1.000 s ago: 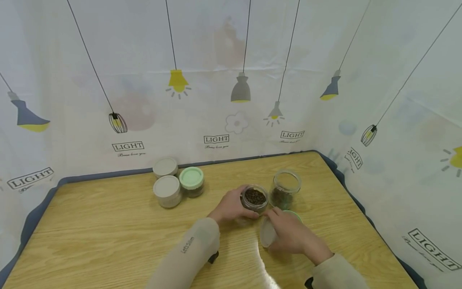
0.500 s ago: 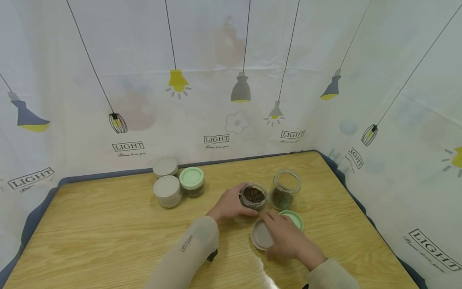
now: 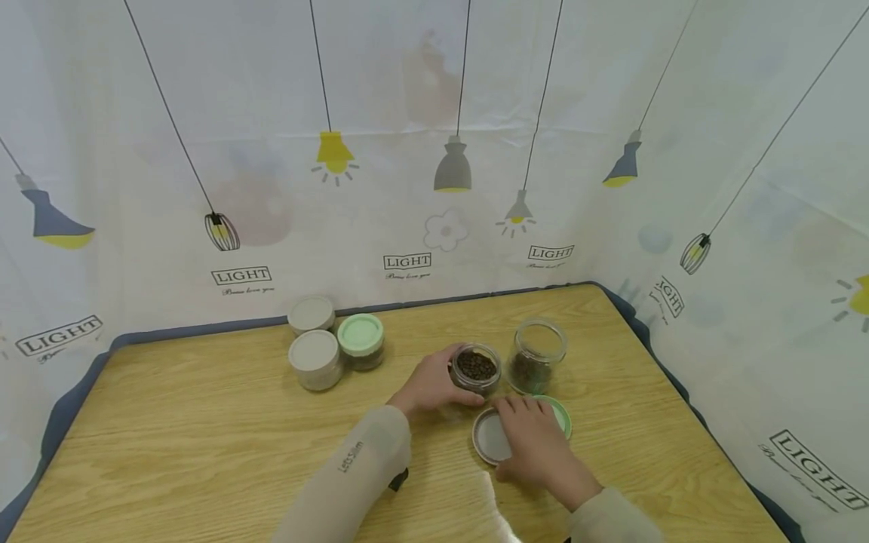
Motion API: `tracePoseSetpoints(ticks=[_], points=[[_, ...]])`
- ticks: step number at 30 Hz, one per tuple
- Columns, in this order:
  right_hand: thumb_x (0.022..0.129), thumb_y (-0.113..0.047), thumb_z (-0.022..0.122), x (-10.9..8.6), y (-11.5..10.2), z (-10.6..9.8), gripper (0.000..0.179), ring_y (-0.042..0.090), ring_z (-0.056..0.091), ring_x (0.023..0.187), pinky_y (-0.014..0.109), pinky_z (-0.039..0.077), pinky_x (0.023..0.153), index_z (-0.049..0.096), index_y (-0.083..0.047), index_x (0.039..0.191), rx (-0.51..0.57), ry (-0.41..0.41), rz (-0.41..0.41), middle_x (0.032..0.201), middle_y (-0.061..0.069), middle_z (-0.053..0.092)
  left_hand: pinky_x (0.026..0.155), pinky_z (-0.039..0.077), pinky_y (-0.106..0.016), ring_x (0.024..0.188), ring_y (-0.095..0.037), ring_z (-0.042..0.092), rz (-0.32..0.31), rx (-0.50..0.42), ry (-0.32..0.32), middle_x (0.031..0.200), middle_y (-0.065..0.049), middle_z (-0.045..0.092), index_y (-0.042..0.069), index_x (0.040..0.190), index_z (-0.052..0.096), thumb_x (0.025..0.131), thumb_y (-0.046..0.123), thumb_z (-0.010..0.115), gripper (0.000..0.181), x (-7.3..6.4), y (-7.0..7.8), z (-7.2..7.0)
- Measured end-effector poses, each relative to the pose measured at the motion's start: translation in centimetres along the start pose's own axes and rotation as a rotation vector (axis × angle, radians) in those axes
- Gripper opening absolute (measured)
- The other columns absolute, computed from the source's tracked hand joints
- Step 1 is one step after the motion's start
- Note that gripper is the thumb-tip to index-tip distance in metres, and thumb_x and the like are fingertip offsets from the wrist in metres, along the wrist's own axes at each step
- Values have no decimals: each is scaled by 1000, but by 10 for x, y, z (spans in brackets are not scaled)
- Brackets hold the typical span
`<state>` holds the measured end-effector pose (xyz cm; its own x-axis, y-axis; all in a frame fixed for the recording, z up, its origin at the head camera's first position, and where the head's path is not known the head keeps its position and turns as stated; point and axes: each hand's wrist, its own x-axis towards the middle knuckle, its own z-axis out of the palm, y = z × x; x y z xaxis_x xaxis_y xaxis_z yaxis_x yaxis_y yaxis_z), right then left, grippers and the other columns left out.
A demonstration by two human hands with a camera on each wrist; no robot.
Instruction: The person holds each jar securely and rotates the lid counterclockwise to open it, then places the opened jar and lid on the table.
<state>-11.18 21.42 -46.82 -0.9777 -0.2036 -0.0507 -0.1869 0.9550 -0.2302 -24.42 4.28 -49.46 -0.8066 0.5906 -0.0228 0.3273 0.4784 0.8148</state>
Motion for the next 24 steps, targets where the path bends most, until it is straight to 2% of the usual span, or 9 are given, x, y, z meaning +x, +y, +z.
tracePoseSetpoints(ticks=[9,16,24], points=[[52,-50,92,2,2,5,100,39,53,120,56,36,104,53,-1,130,-48,17,-4,127,17,56,108,42,-42,126,-22,55,-16,10,-15,137,-4,58,17,146,43,67,40,88,94,1,-2,3],[54,-52,90,2,3,5,94,39,52,120,56,36,105,56,-1,126,-78,16,-7,126,17,58,108,42,-40,125,-20,55,7,10,-12,135,-2,59,18,144,45,66,39,90,92,4,-3,7],[55,-56,88,0,3,4,98,39,51,121,56,36,105,55,-1,129,-80,15,-14,129,18,58,109,42,-40,126,-21,55,1,17,-22,138,-3,58,15,145,44,67,39,89,93,6,-5,10]])
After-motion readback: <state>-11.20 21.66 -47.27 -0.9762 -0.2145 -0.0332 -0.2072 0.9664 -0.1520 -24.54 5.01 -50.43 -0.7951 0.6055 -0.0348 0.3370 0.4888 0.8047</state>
